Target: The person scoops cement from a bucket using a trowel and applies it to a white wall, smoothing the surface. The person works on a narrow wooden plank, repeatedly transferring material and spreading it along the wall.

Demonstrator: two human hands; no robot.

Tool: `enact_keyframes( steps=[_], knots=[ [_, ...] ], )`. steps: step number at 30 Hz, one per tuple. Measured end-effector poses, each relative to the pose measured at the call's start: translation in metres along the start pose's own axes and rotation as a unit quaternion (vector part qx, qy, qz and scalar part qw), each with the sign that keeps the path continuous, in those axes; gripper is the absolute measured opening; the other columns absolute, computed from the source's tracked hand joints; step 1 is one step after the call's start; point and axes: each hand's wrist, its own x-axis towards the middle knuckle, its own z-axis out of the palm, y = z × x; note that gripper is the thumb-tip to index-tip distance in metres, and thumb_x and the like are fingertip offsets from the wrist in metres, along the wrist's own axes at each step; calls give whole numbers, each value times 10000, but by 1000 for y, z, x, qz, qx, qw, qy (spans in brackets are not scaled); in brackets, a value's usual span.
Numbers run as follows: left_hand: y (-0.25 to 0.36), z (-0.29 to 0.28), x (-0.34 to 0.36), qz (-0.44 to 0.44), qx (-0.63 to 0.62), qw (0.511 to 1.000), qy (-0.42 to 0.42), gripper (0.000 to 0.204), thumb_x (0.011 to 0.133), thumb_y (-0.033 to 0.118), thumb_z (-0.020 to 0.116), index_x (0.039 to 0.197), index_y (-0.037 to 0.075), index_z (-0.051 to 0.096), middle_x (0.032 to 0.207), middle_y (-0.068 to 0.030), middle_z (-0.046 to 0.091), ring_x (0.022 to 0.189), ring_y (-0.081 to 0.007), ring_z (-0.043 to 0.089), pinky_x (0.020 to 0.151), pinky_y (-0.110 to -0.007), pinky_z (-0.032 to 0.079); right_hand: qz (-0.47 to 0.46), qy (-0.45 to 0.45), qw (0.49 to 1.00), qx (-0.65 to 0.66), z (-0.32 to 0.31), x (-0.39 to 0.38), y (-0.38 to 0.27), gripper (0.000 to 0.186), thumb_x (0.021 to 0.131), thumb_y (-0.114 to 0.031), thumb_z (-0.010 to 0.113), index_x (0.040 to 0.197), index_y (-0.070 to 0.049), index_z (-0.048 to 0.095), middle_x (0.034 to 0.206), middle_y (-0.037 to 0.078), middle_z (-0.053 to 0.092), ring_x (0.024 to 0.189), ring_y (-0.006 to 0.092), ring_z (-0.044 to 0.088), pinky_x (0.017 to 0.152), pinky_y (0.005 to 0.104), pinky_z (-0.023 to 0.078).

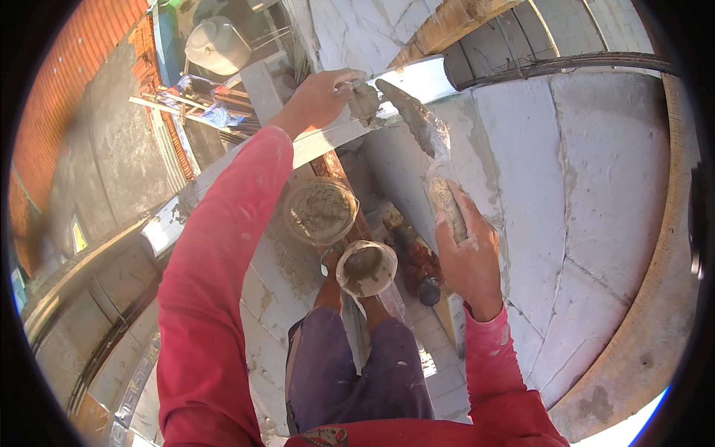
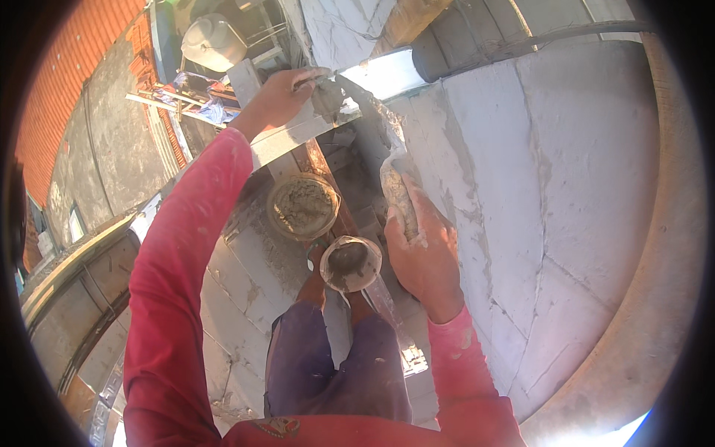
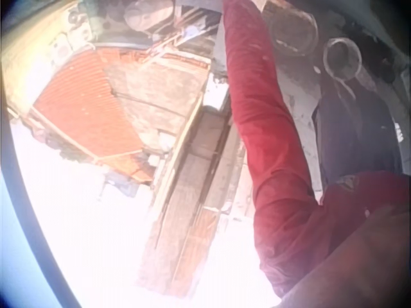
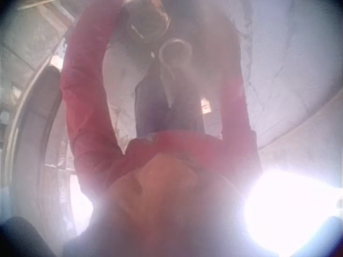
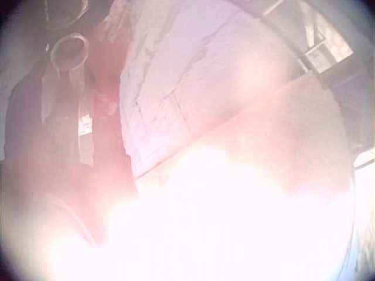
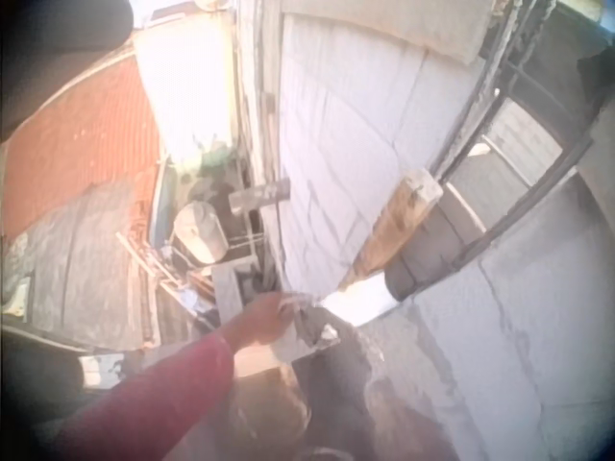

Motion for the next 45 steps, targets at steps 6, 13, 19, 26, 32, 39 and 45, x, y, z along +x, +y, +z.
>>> enact_keyframes(
  steps=[6, 13, 19, 26, 32, 39, 45],
  knots=[
    [32, 23, -17, 81, 144, 983, 75, 754, 896, 433, 724, 1530, 119, 464, 1508, -146, 513, 1375, -346, 489, 1144, -466, 405, 149, -22, 983, 101, -6, -59, 41, 471, 954, -132, 616, 1403, 7, 575, 1087, 145, 697, 890, 217, 653, 819, 341, 523],
    [40, 54, -19, 113, 296, 940, 125, 968, 741, 447, 849, 1546, 105, 434, 1482, -186, 495, 1386, -346, 464, 1177, -473, 345, 222, -46, 959, 172, 26, -138, 92, 468, 926, -165, 656, 1353, 18, 599, 1157, 178, 698, 1031, 258, 672, 934, 367, 523],
    [34, 68, -14, 73, 324, 931, 151, 934, 747, 412, 845, 1539, 123, 441, 1476, -182, 493, 1375, -343, 469, 1146, -478, 382, 292, -106, 923, 228, 38, -165, 106, 458, 945, -180, 638, 1345, 36, 586, 1230, 202, 674, 1140, 303, 651, 989, 379, 494],
    [27, 70, -10, 136, 313, 925, 170, 877, 774, 383, 836, 1519, 125, 454, 1508, -137, 491, 1398, -349, 450, 1164, -478, 371, 299, -123, 917, 235, 62, -206, 153, 454, 941, -207, 659, 1335, 12, 597, 1085, 166, 684, 925, 241, 664, 845, 369, 518],
    [22, 69, -17, 157, 328, 915, 174, 873, 772, 347, 856, 1507, 98, 455, 1514, -137, 500, 1416, -340, 445, 1176, -466, 365, 273, -134, 934, 186, 74, -224, 174, 533, 920, -253, 701, 1381, -11, 582, 1010, 154, 689, 736, 193, 672, 721, 365, 541],
    [31, 63, -33, 187, 327, 906, 191, 659, 865, 310, 773, 1410, 36, 521, 1396, -177, 568, 1314, -354, 513, 1129, -480, 385, 143, -164, 973, 75, 131, -271, 242, 545, 942, -312, 662, 1387, -11, 571, 1061, 192, 700, 798, 260, 703, 778, 409, 558],
    [18, 67, -38, 169, 323, 907, 208, 762, 789, 312, 816, 1419, 30, 492, 1393, -213, 538, 1311, -401, 481, 1127, -512, 359, 364, -273, 875, 166, 169, -255, 244, 501, 960, -333, 623, 1336, -4, 593, 1076, 259, 701, 966, 403, 696, 885, 476, 542]
  ],
)
